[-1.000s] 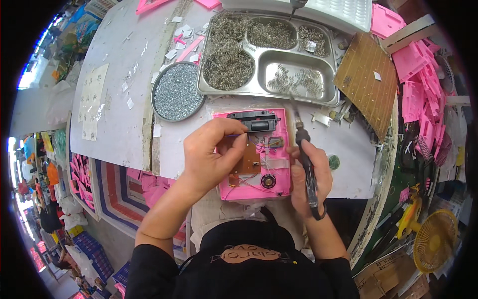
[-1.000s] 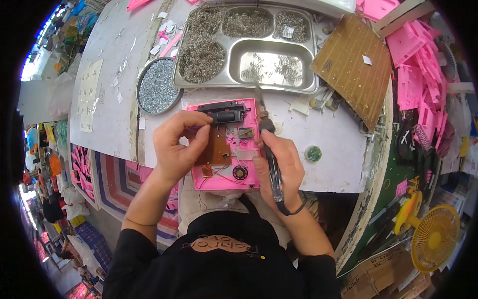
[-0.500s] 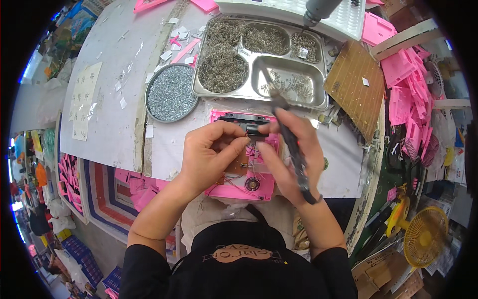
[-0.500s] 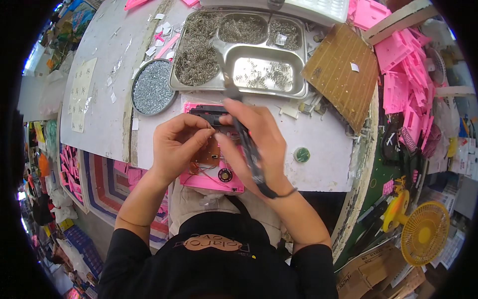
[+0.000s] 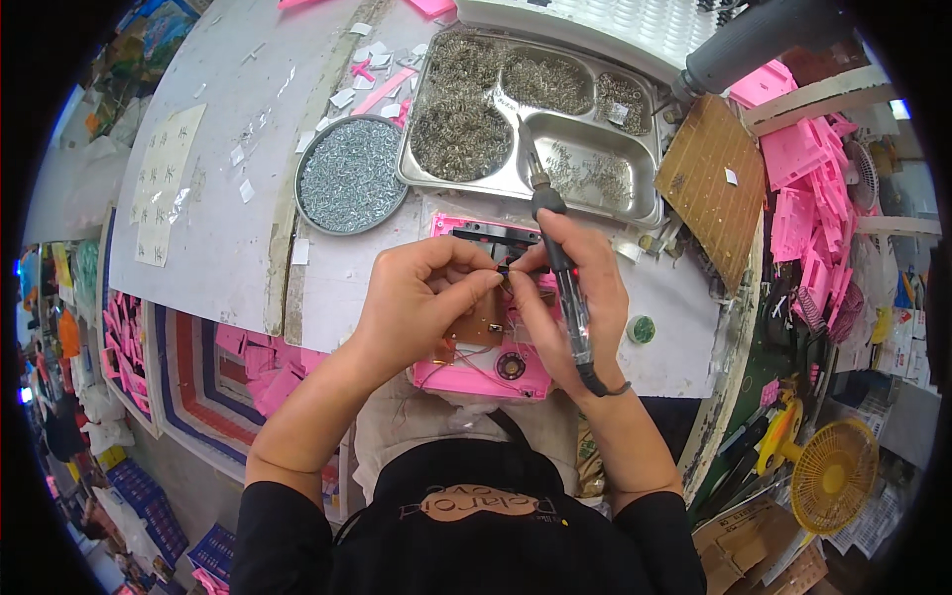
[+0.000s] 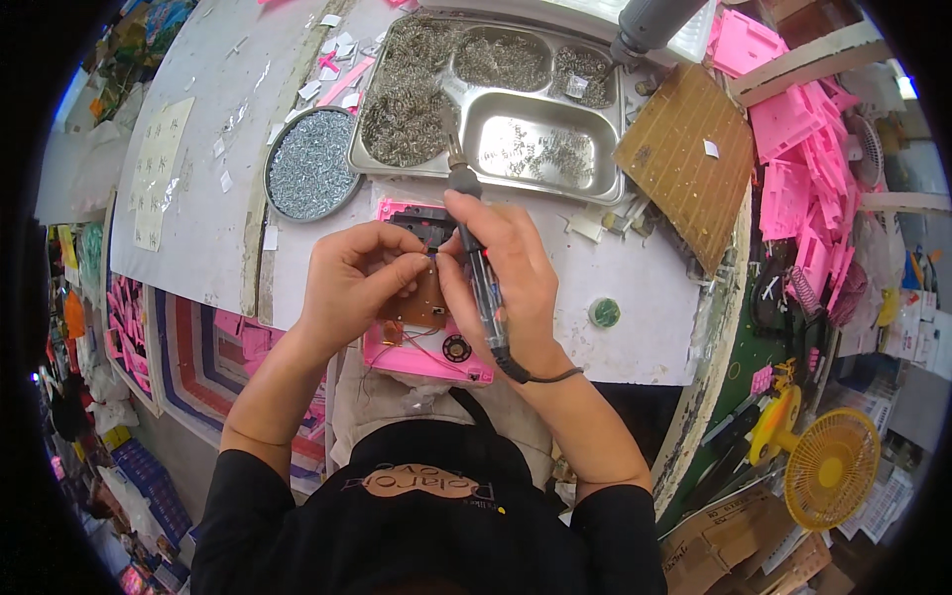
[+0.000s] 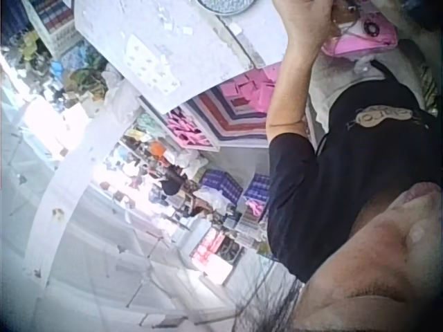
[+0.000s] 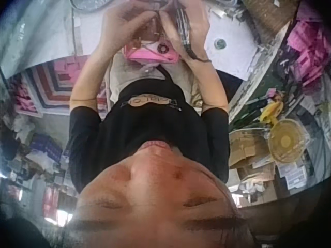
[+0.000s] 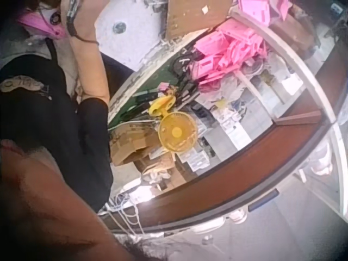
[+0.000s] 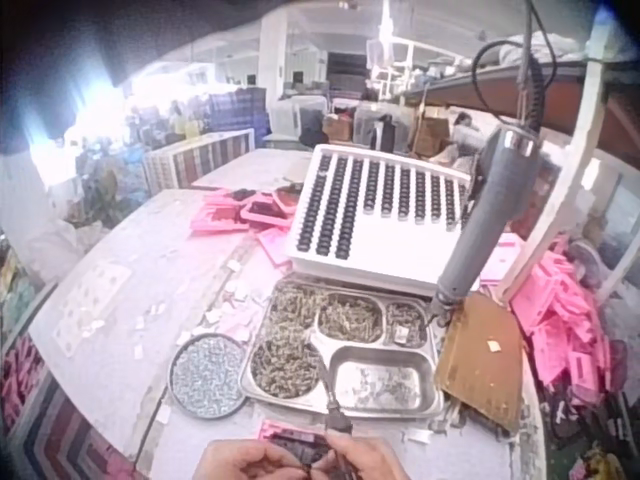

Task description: Assembling and soldering electronic components into a pink plastic toy housing.

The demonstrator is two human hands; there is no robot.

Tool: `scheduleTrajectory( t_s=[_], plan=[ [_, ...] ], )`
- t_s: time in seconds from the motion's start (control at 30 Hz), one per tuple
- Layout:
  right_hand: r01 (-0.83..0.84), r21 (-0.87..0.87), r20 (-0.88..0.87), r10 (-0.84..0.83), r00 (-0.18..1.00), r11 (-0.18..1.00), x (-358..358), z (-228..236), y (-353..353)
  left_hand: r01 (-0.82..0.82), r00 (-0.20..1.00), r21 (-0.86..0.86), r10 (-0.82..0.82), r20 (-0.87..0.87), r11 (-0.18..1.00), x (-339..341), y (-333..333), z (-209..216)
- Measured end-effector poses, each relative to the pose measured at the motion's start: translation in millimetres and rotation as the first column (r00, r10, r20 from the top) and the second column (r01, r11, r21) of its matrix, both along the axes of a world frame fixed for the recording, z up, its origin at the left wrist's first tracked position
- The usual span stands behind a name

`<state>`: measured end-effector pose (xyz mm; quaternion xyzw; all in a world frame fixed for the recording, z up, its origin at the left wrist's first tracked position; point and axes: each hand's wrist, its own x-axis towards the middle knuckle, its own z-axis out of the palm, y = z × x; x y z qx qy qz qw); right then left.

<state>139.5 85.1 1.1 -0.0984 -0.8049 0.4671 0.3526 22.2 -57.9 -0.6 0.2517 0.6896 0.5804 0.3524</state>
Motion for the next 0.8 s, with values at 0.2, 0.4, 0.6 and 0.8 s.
scheduleTrajectory(
  t_s=[0.2,0.4,0.6,0.8],
  plan=[
    [0.027,0.161,-0.042,-0.020,0.999,0.987,10.1,-6.3,0.5,0.024,0.972,0.013,-0.021,-0.234,1.000,1.3,2.7,9.0],
    [0.016,0.218,-0.043,-0.006,0.999,0.976,50.6,12.5,33.2,0.015,0.855,0.027,0.001,-0.518,1.000,9.8,8.1,0.9],
    [-0.004,0.078,-0.018,0.006,1.000,0.997,61.8,0.9,24.9,-0.006,0.842,0.081,0.049,-0.537,0.997,10.7,5.0,-2.0],
    [-0.015,-0.152,0.008,0.016,1.000,0.988,14.3,-1.6,-0.7,-0.020,0.933,0.102,0.056,-0.357,0.995,14.6,4.1,6.6]
  ],
)
